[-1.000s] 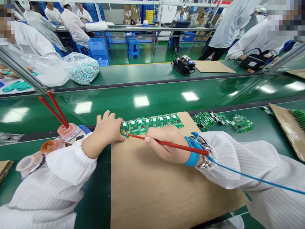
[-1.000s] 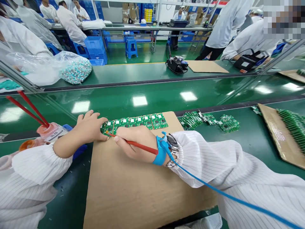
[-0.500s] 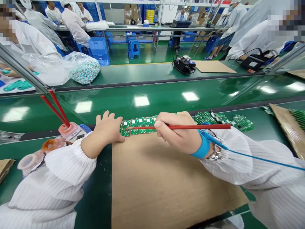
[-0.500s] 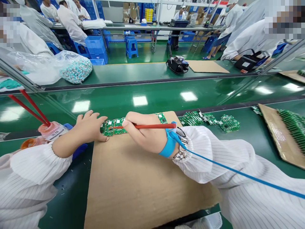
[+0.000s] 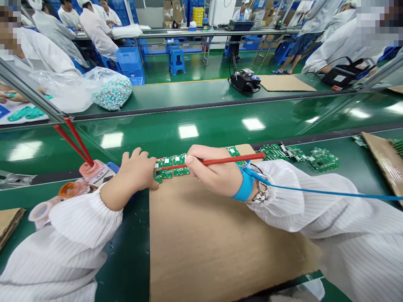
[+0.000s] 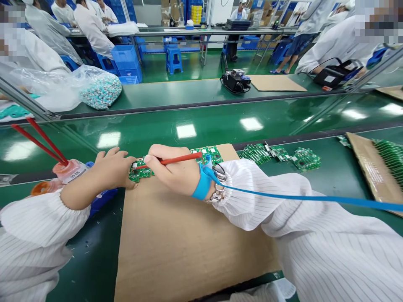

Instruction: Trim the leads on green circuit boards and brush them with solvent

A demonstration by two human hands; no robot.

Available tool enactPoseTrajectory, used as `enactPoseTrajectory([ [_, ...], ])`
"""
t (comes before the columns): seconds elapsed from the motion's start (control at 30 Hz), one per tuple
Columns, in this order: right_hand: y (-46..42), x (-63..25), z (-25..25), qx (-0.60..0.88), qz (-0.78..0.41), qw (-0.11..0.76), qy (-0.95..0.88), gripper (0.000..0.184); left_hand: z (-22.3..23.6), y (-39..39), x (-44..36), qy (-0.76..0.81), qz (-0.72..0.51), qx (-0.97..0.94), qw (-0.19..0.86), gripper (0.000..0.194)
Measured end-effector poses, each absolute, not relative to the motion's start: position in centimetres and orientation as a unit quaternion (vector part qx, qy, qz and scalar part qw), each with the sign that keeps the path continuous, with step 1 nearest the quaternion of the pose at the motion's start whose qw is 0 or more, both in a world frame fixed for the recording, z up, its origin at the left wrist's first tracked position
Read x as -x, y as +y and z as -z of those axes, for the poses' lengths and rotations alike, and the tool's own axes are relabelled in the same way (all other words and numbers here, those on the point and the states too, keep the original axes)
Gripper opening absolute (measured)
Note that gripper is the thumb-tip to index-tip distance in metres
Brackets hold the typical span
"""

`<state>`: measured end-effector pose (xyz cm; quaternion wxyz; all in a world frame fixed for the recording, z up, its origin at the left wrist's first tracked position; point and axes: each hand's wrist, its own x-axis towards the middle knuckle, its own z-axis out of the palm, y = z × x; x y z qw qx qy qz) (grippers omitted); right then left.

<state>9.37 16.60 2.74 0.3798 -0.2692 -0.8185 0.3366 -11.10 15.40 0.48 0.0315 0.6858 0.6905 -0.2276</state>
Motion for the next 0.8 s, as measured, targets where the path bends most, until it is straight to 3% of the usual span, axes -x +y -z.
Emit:
enactPoseTrajectory([
  [0.8, 15.4, -10.2, -2.0, 0.189, -0.261, 0.317, -0.892, 0.028, -0.3, 15.1, 10.7, 0.708, 0.212, -0.673, 0.019, 0.077],
])
